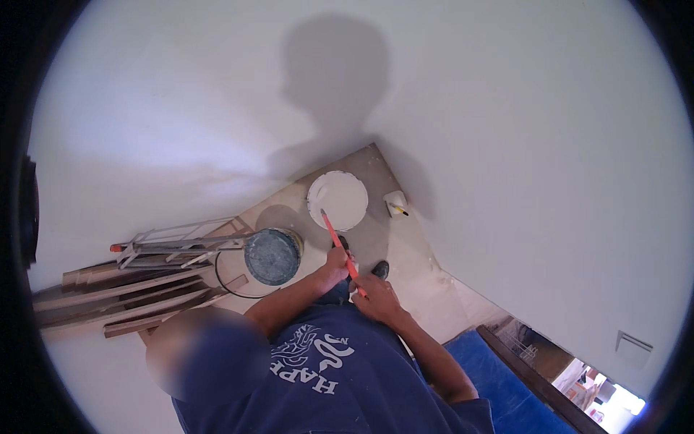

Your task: Preparing and stirring white paint in a bucket using a paint roller.

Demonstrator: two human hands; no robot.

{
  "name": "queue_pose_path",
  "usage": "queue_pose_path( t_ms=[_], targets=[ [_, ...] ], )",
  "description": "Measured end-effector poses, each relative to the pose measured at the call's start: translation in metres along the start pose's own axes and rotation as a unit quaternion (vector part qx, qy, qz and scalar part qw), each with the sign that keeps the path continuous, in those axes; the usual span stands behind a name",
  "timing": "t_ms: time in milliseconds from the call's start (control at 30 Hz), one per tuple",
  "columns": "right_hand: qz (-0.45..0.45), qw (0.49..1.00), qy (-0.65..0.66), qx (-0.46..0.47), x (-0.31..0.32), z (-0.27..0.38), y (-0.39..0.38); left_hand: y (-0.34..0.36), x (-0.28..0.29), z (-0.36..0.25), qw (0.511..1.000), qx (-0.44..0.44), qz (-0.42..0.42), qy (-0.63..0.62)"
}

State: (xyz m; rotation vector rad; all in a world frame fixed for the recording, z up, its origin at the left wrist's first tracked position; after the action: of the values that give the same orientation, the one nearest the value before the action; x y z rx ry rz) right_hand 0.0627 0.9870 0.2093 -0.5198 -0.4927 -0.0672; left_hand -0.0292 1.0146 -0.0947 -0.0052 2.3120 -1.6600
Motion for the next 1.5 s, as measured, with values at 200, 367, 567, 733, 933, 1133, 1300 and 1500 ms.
queue_pose_path(
  t_ms=[200,367,567,733,933,1133,1300,1500],
  targets=[
    [-0.043,0.991,-0.121,-0.028,-0.026,-0.003,0.057,0.063,0.020,-0.005,1.000,0.009,-0.011,-0.018],
    [-0.022,0.985,-0.153,-0.081,-0.024,-0.011,0.064,0.054,-0.011,0.013,0.998,0.058,0.001,0.032],
    [-0.075,0.980,-0.166,-0.083,-0.025,0.001,0.073,0.065,-0.051,0.007,0.975,0.102,0.182,0.073],
    [-0.067,0.978,-0.194,-0.042,-0.024,-0.002,0.088,0.060,-0.076,-0.015,0.950,0.110,0.263,-0.127],
    [0.005,0.986,-0.166,-0.001,-0.033,0.002,0.081,0.045,-0.039,-0.030,0.983,0.036,0.175,-0.047],
    [0.036,0.987,-0.157,-0.011,-0.052,-0.002,0.076,0.053,0.020,-0.009,0.998,0.058,0.013,0.038],
    [-0.041,0.979,-0.166,-0.106,-0.018,-0.031,0.066,0.062,-0.034,0.042,0.976,0.114,0.151,0.103],
    [-0.079,0.979,-0.175,-0.064,-0.007,-0.014,0.088,0.106,-0.065,0.001,0.983,0.047,0.172,-0.041]
  ],
)
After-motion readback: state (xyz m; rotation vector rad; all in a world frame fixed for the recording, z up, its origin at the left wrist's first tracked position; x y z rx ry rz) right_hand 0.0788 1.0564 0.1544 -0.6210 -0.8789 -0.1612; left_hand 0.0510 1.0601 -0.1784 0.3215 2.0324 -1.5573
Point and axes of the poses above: each hand's wrist, its own y-axis towards the middle knuckle, its own x-axis out of the back of the hand, z = x × y, the point moved 10 cm from there along y, towards the middle knuckle, and after that the axes turned 8 degrees about -x, right-handed, at the moved point
